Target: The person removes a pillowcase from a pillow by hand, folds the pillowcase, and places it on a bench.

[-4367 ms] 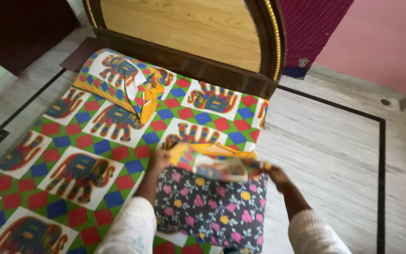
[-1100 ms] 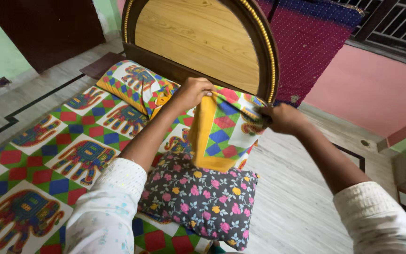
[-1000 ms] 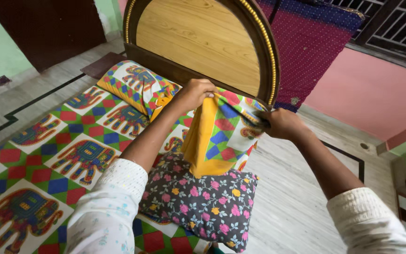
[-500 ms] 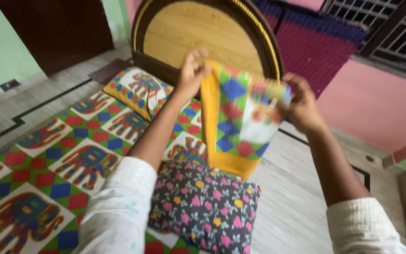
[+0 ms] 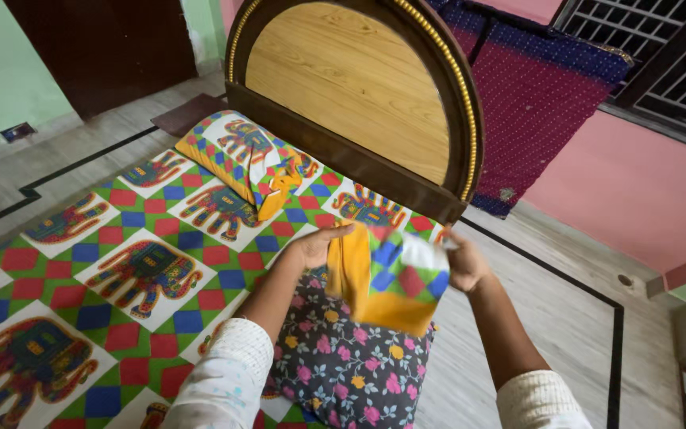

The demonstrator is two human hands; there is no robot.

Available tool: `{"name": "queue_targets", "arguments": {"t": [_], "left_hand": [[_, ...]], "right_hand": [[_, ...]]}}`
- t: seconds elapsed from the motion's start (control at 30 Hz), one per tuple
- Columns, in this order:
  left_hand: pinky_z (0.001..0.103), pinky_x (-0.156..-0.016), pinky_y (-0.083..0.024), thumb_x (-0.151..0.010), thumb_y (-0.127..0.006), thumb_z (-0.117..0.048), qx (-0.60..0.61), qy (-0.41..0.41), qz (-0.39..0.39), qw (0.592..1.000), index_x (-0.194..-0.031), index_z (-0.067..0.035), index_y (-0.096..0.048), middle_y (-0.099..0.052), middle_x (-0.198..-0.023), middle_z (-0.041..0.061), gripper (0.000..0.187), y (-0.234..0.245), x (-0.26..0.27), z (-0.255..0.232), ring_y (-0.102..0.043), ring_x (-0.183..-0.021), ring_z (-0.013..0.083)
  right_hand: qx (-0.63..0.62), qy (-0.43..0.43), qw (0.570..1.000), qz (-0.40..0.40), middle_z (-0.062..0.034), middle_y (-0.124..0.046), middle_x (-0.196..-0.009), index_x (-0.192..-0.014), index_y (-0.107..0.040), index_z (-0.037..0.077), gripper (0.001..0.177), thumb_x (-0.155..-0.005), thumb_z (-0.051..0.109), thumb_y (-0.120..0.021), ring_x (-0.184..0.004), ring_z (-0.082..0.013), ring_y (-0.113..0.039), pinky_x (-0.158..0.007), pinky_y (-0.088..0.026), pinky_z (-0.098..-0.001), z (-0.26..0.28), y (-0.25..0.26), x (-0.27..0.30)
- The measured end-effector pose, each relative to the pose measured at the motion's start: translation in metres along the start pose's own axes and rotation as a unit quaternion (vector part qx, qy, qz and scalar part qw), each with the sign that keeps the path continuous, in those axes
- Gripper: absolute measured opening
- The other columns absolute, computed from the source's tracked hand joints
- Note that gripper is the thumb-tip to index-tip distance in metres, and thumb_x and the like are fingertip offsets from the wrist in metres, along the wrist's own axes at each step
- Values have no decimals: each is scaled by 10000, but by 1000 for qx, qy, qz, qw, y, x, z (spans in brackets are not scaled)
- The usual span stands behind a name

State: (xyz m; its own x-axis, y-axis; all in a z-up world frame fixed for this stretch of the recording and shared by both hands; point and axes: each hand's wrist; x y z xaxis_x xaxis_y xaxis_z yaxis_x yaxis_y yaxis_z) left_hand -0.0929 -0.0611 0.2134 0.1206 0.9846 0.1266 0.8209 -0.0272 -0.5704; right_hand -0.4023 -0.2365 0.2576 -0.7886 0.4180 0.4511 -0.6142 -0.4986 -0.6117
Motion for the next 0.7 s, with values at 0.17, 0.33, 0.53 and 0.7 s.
{"name": "queue_targets", "arguments": {"t": [0.17, 0.33, 0.53, 0.7], "left_hand": [[378, -975, -542, -859, -784, -185, -122, 37, -108, 986, -1294, -50, -651, -754, -1183, 57, 474, 6, 1, 14, -695, -1133, 193], [393, -971, -563, -904, -778, -221, 0, -22, -37, 999, -1309, -4, -623, -738, -1202, 110, 484, -5, 4, -4, -686, -1127, 240], [354, -966, -569, -797, -797, -54, -187, -112, -48, 975, -1316, -138, -540, -690, -1218, 34, 585, -31, 6, -34, -675, -1141, 165], [370, -966, -583, -986, -759, -59, -241, -304, -43, 921, -1242, 63, -696, -754, -1196, 101, 291, -28, -10, -80, -692, -1098, 185]], "right_hand": [[234, -39, 971, 14, -153, -686, -1330, -1358, -577, -16, 452, -976, 225, -605, -1200, -262, -672, -1104, -502, -451, -5, 10, 0], [77, -8, 997, -29, -172, -693, -1265, -1353, -571, -2, 470, -977, 279, -600, -1114, -268, -677, -1011, -524, -445, 7, -4, 22], [186, 119, 975, -31, -132, -687, -1251, -1356, -538, 50, 401, -984, 196, -579, -1105, -224, -678, -992, -556, -416, 18, -54, 50], [173, 336, 926, 14, -131, -690, -1237, -1303, -598, -6, 293, -1026, 85, -567, -1101, -228, -688, -962, -577, -392, 36, -31, 43]]}}
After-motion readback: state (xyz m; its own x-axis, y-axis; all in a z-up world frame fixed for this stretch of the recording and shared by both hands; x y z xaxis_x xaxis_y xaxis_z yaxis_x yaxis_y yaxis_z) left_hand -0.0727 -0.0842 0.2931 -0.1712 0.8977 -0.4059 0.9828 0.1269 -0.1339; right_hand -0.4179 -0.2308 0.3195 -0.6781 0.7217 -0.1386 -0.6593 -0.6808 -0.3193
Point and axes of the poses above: each hand's wrist, its own x-axis away from the middle knuckle, its own y-axis out of the back of the hand, z = x × y
